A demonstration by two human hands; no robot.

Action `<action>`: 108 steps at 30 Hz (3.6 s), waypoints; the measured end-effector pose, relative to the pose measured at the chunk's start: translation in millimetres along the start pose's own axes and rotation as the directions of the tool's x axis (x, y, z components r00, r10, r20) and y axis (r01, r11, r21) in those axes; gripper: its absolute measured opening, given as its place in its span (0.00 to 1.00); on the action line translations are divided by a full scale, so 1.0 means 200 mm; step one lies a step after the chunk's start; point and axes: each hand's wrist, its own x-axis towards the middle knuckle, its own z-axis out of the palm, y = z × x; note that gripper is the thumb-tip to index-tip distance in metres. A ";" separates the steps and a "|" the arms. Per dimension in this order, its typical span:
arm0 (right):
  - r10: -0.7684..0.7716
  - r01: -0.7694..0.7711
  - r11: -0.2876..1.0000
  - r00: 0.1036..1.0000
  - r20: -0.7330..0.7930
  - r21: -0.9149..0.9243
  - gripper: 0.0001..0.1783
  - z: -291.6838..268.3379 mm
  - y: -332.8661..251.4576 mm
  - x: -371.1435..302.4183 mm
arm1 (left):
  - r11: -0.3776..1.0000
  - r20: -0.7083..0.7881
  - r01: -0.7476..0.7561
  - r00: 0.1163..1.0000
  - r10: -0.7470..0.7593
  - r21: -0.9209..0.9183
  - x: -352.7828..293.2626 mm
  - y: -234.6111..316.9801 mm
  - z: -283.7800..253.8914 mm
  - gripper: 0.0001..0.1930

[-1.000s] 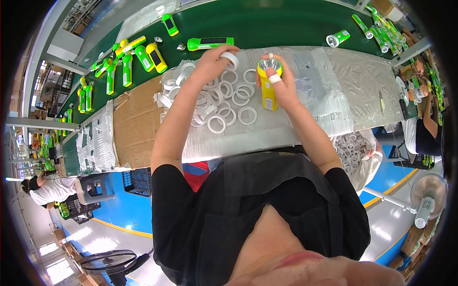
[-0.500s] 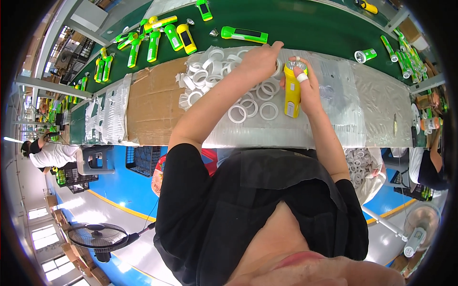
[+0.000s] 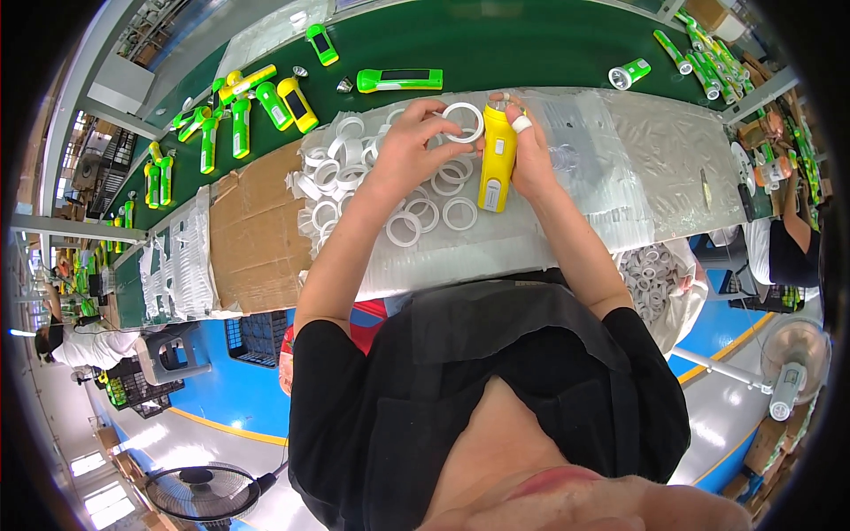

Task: Assembling plastic flashlight components on a factory assembly line.

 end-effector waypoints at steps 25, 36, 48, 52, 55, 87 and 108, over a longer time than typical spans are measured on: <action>-0.264 0.558 0.577 0.818 0.510 -0.596 0.27 -0.08 -0.24 -0.03 | 0.996 0.099 -0.067 0.993 0.072 -0.051 0.06 0.26 -0.09 0.17; 0.336 0.659 0.088 0.686 0.645 -0.747 0.25 0.06 -0.74 0.06 | 0.989 0.152 0.096 0.985 -0.077 -0.116 0.08 0.32 0.10 0.24; 0.478 0.631 0.009 0.678 0.558 -0.775 0.23 0.14 -0.73 0.10 | 0.969 0.164 0.138 0.981 -0.105 -0.206 0.08 0.33 0.09 0.22; 0.505 0.572 -0.019 0.713 0.486 -0.820 0.19 0.17 -0.73 0.12 | 0.959 0.173 0.123 0.982 -0.080 -0.255 0.08 0.31 0.09 0.21; 0.464 0.493 -0.059 0.783 0.413 -0.868 0.22 0.17 -0.71 0.10 | 0.971 0.153 0.070 0.988 -0.035 -0.228 0.07 0.28 0.12 0.22; 0.108 0.337 -0.135 0.940 0.324 -0.932 0.32 0.18 -0.62 -0.06 | 0.964 0.097 -0.019 0.994 0.047 -0.264 0.07 0.26 0.12 0.21; 0.063 0.452 0.149 0.883 0.464 -0.880 0.23 0.20 -0.75 -0.18 | 0.918 0.149 0.069 0.989 -0.011 -0.390 0.01 0.26 0.04 0.54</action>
